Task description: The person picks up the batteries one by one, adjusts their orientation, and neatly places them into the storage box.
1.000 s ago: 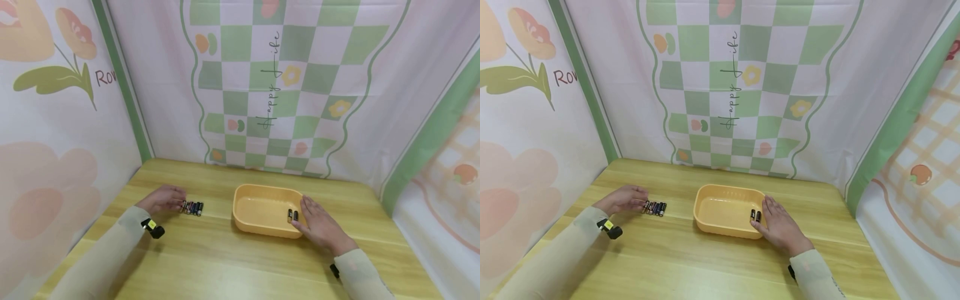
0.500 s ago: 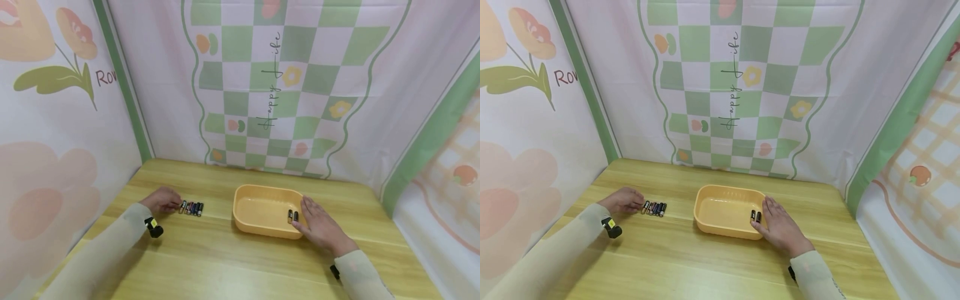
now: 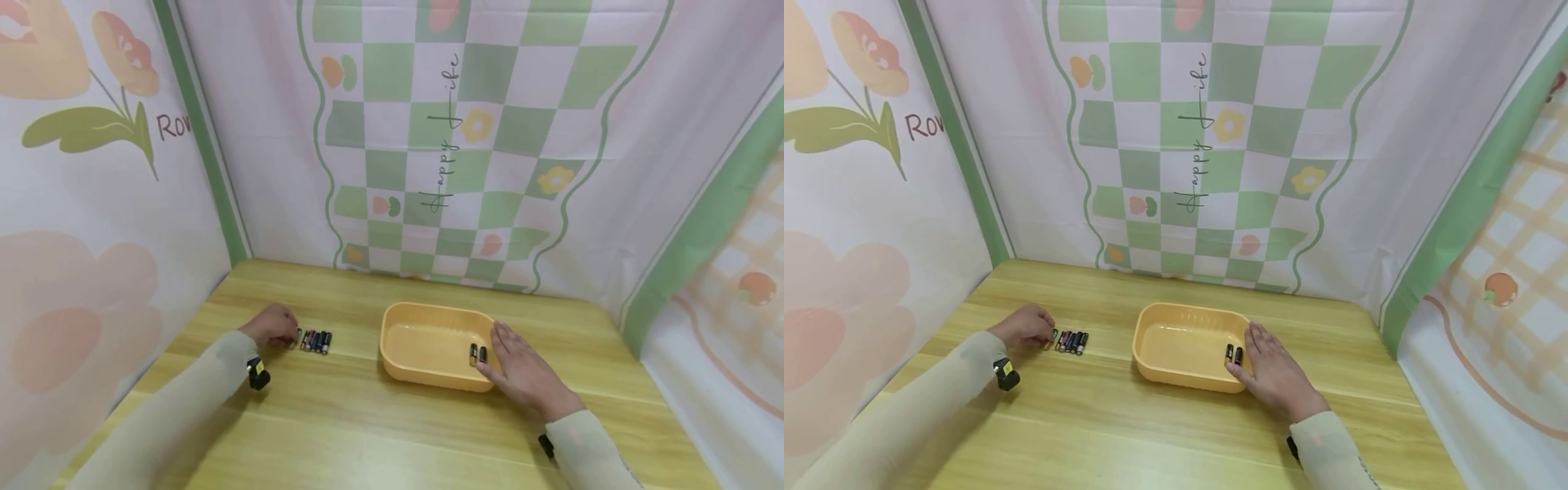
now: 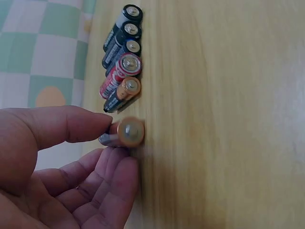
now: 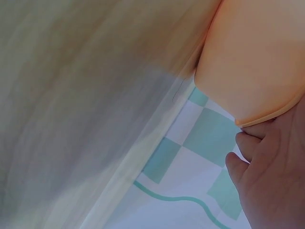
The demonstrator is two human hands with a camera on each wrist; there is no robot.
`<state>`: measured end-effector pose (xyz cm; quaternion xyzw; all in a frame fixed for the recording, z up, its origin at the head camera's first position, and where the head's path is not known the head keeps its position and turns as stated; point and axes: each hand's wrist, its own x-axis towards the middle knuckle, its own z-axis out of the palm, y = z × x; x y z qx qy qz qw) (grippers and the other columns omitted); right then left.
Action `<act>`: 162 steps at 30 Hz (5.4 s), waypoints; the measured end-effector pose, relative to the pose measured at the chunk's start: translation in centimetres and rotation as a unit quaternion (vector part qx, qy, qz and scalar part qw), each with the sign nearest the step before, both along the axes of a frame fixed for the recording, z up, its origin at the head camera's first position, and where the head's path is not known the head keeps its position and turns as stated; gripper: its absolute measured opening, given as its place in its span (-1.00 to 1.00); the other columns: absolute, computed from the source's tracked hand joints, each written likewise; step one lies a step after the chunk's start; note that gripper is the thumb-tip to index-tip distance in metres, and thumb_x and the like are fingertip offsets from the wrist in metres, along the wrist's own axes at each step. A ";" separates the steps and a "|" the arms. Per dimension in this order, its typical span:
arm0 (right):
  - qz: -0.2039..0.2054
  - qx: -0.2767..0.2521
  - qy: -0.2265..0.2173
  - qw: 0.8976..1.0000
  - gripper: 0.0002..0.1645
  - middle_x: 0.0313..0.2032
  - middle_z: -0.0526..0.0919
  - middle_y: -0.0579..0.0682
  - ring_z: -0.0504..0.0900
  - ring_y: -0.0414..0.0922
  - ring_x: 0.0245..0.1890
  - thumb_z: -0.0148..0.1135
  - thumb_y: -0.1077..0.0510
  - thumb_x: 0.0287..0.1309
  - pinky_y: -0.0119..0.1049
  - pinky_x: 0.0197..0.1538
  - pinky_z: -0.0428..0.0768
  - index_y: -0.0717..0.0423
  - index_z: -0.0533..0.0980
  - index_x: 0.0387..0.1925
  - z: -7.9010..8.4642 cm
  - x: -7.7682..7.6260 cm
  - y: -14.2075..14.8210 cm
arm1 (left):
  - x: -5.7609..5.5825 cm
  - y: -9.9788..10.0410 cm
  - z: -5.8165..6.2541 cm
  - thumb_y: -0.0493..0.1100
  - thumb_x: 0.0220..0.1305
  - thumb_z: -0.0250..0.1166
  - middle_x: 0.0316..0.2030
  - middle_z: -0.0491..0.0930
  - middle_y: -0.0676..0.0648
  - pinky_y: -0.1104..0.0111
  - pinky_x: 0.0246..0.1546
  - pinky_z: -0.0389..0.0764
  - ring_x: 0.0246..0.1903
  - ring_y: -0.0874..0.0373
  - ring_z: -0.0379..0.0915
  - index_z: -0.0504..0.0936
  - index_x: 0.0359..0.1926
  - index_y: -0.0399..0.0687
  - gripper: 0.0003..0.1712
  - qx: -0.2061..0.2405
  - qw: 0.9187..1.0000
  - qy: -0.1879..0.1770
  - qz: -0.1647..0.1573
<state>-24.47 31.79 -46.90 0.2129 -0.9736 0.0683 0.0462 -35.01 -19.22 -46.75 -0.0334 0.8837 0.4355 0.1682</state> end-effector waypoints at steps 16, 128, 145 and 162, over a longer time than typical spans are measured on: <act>0.003 -0.003 -0.001 1.000 0.02 0.48 -0.18 0.27 -0.16 0.20 0.46 -0.25 -0.37 0.41 0.09 0.45 -0.07 0.42 -0.07 0.44 -0.4 -0.1 -0.1 | 0.3 0.1 -0.3 -0.43 0.07 0.32 -0.45 0.61 -0.15 0.40 -0.58 0.57 -0.59 0.13 0.47 0.61 -0.07 -0.38 -0.66 -0.060 0.998 0.003 -0.014; -0.004 -0.013 -0.002 1.000 0.02 0.49 -0.21 0.24 -0.14 0.21 0.46 -0.23 -0.36 0.42 0.09 0.45 -0.05 0.42 -0.07 0.44 -0.2 -0.1 0.3 | -1.9 14.4 4.9 -0.48 0.22 0.28 -0.19 0.56 -0.18 0.10 0.06 0.58 -0.16 -0.05 0.57 0.50 0.00 -0.36 -0.68 0.396 0.912 -0.067 -0.083; 0.001 -0.013 0.006 1.000 0.01 0.47 -0.12 0.32 -0.10 0.23 0.45 -0.19 -0.33 0.42 0.10 0.44 -0.01 0.46 -0.04 0.42 -0.2 -0.1 0.1 | -1.9 18.2 4.1 -0.44 0.23 0.29 -0.25 0.62 -0.17 0.17 -0.05 0.65 -0.32 0.09 0.59 0.55 -0.05 -0.34 -0.75 0.398 0.905 -0.083 -0.128; 0.002 -0.014 0.007 1.000 0.00 0.47 -0.13 0.31 -0.11 0.22 0.45 -0.17 -0.32 0.42 0.09 0.44 0.00 0.45 -0.05 0.43 -0.3 -0.2 0.2 | -1.5 21.9 3.4 -0.43 0.18 0.34 -0.23 0.65 -0.26 0.20 -0.16 0.69 -0.37 0.07 0.63 0.56 -0.16 -0.28 -0.80 0.369 0.916 -0.094 -0.128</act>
